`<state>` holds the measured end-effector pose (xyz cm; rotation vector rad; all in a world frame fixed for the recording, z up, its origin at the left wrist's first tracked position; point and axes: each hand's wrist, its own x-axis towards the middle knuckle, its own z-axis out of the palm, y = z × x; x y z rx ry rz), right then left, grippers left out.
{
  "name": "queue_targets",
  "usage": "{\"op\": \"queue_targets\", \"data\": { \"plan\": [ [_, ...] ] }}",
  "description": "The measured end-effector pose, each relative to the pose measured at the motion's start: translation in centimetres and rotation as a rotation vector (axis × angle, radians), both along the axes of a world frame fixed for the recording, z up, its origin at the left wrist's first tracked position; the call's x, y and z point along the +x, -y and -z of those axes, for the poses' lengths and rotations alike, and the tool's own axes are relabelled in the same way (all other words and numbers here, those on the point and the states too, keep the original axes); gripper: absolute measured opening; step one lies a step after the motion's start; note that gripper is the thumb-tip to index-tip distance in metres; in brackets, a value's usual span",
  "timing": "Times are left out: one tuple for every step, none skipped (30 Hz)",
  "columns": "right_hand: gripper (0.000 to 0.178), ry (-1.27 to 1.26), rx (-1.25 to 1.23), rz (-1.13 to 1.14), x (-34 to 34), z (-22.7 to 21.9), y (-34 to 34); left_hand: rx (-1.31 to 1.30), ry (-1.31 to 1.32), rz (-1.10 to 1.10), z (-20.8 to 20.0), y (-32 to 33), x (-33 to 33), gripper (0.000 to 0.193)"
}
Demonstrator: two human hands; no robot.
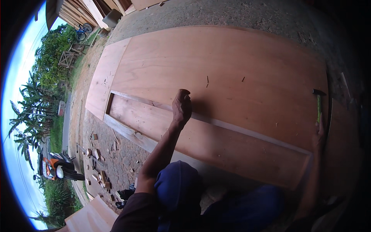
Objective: The person hammers nails into a large wooden panel to attach a wooden frame. They then flip the panel over and use a green marker to draw lines on the surface before picking up a long wooden plank.
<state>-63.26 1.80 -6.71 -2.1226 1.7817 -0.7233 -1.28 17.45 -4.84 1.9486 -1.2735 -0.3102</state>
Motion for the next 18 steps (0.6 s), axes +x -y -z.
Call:
{"op": "queue_targets", "data": {
  "plan": [
    [0.046,0.030,0.002,0.015,-0.1,-0.2,0.0,0.060,-0.188,-0.052,-0.7,-1.0,1.3,0.012],
    [0.046,0.065,0.007,0.026,0.5,-0.3,-0.2,0.017,-0.403,-0.100,-1.1,-2.0,2.3,0.014],
    [0.047,0.034,0.035,0.064,1.0,-0.7,-0.3,-0.027,-0.619,-0.146,-1.4,-2.8,3.2,0.017],
    [0.047,-0.002,0.063,0.098,1.9,-1.8,-0.6,-0.067,-0.787,-0.114,-1.2,-3.7,4.4,0.021],
    [0.047,-0.039,0.090,0.134,2.8,-2.5,-1.2,-0.049,-0.853,-0.144,-1.0,-4.7,5.4,0.022],
    [0.048,-0.174,0.018,0.141,3.1,-2.0,-1.7,-0.031,-0.919,-0.173,-0.8,-5.8,6.4,0.022],
    [0.048,-0.179,0.058,0.166,4.2,-2.6,-2.2,-0.026,-0.989,-0.199,-1.3,-6.4,6.9,0.022],
    [0.048,-0.184,0.099,0.191,5.4,-3.4,-2.9,-0.054,-1.056,-0.187,-1.3,-7.0,7.4,0.023],
    [0.049,-0.188,0.139,0.216,6.5,-3.8,-3.6,-0.057,-1.077,-0.166,-1.4,-7.5,7.7,0.022],
    [0.049,-0.028,0.136,0.237,7.1,-3.6,-4.2,-0.075,-1.103,-0.131,-1.7,-7.3,7.8,0.022],
    [0.049,0.144,0.077,0.223,7.3,-2.4,-4.7,-0.087,-1.135,-0.099,-1.6,-6.9,7.7,0.021],
    [0.049,0.304,0.024,0.204,7.3,-1.4,-5.4,-0.101,-1.171,-0.065,-1.3,-6.3,7.3,0.020],
    [0.049,0.398,0.034,0.208,8.8,-0.4,-6.6,-0.121,-1.138,-0.010,-0.9,-6.4,7.3,0.019],
    [0.050,0.495,0.050,0.208,11.4,-0.2,-8.1,-0.142,-1.102,0.039,-0.5,-6.6,7.3,0.019],
    [0.049,0.673,0.122,0.211,15.8,-1.1,-10.4,-0.159,-1.056,0.077,-0.1,-7.2,7.7,0.019],
    [0.049,0.844,0.187,0.221,20.3,-2.6,-12.9,-0.212,-0.914,0.060,0.5,-7.1,7.1,0.016],
    [0.050,0.868,0.126,0.180,23.5,-3.4,-15.1,-0.264,-0.778,0.053,1.0,-6.5,6.1,0.013],
    [0.052,0.879,0.055,0.156,25.2,-3.8,-17.0,-0.151,-0.564,0.088,0.0,-5.8,4.5,0.012]
  ]
}}
